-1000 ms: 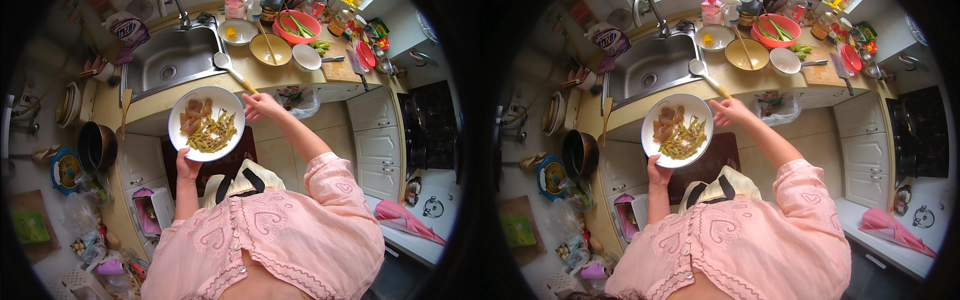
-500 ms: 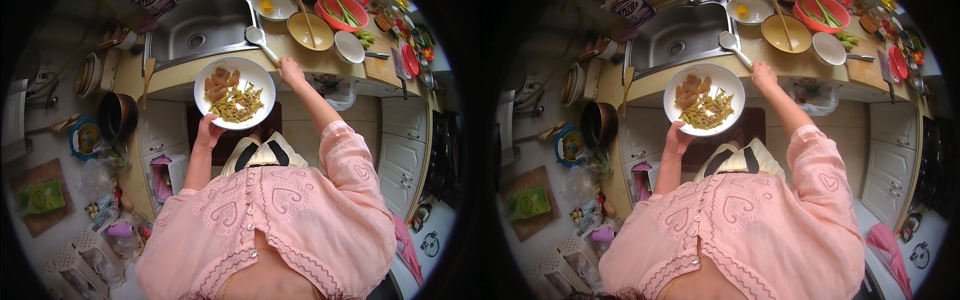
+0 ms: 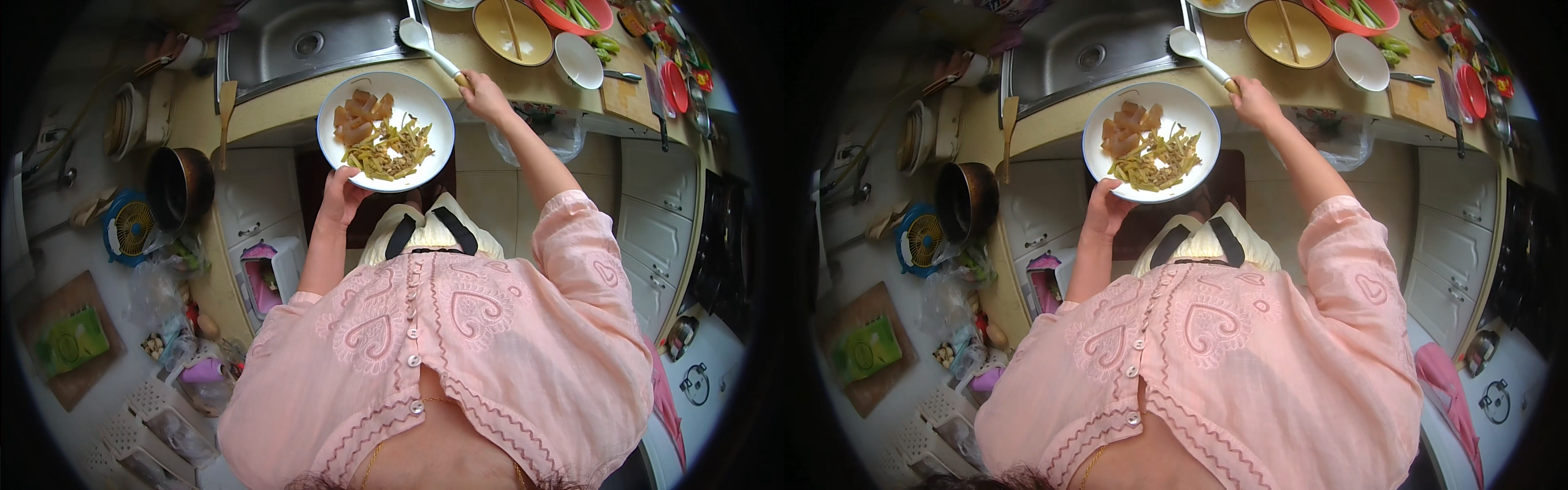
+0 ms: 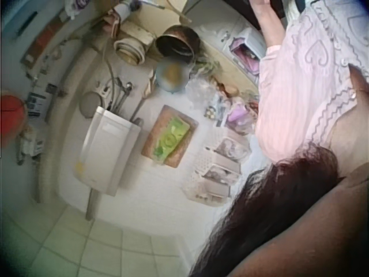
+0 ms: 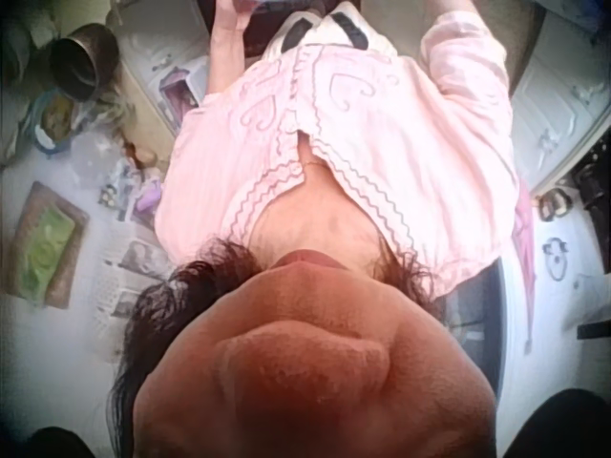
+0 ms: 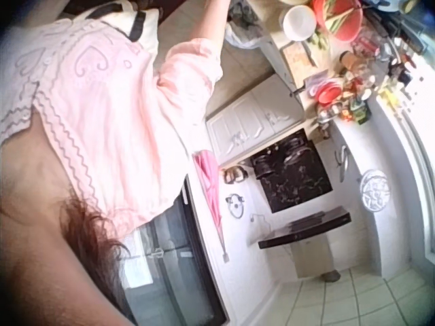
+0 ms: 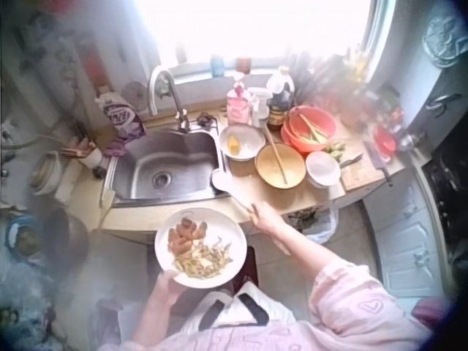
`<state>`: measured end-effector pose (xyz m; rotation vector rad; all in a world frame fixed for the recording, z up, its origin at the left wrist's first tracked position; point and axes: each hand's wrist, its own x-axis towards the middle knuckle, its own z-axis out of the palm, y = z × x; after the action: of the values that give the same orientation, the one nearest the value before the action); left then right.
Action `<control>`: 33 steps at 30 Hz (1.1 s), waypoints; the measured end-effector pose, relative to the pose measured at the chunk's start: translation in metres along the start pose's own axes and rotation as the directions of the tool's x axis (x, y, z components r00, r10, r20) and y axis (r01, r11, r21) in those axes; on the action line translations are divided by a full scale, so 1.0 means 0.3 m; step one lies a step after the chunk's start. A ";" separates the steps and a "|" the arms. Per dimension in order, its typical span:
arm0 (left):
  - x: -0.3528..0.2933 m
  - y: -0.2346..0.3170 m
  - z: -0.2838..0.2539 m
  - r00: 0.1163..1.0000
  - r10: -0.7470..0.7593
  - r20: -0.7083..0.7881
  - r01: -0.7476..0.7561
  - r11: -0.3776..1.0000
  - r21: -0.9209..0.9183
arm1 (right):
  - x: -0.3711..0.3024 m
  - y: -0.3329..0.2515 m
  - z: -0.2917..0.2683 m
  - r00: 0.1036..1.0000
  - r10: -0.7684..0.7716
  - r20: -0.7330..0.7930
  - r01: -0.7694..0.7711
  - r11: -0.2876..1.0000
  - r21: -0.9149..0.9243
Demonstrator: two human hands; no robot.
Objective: The person washes a black pot and a white ladle in the sink using a sponge and running water. They then place the pot on the stove and wash a small bowl and a plate with food residue, rinsing them thoroughly before setting them aside.
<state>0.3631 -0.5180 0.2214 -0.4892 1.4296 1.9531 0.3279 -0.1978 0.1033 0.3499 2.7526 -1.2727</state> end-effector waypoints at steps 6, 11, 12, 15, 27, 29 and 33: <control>0.037 0.009 -0.004 0.998 -0.039 0.053 0.037 0.999 0.039 | -0.185 -0.141 -0.157 1.000 0.001 0.027 -0.011 0.936 0.351; 0.061 -0.047 0.061 0.993 -0.054 0.107 0.047 0.997 0.062 | -0.427 -0.275 -0.271 0.958 -0.254 0.131 0.254 0.967 0.020; 0.064 -0.084 0.109 0.991 -0.062 0.123 0.051 0.995 0.088 | -0.477 -0.262 -0.298 0.955 -0.229 0.188 0.239 0.970 -0.034; 0.053 -0.138 0.231 0.987 -0.059 0.147 0.044 0.994 0.101 | -0.566 -0.242 -0.298 0.953 -0.200 0.230 0.226 0.969 -0.095; -0.049 -0.520 0.610 0.997 -0.057 0.054 0.063 0.993 -0.104 | -0.699 0.131 -0.527 0.943 -0.205 0.261 0.311 0.820 -0.481; -0.058 -0.579 0.643 0.997 -0.069 0.040 0.075 0.983 -0.166 | -0.711 0.201 -0.569 0.946 -0.184 0.268 0.303 0.798 -0.520; -0.047 -0.662 0.674 0.996 -0.084 -0.008 0.083 0.990 -0.117 | -0.751 0.239 -0.672 0.954 -0.099 0.285 0.231 0.845 -0.482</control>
<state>0.5280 -0.2954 0.1601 -0.6061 1.2863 1.9770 0.5669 -0.0376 0.2205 -0.0945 2.7941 -0.5079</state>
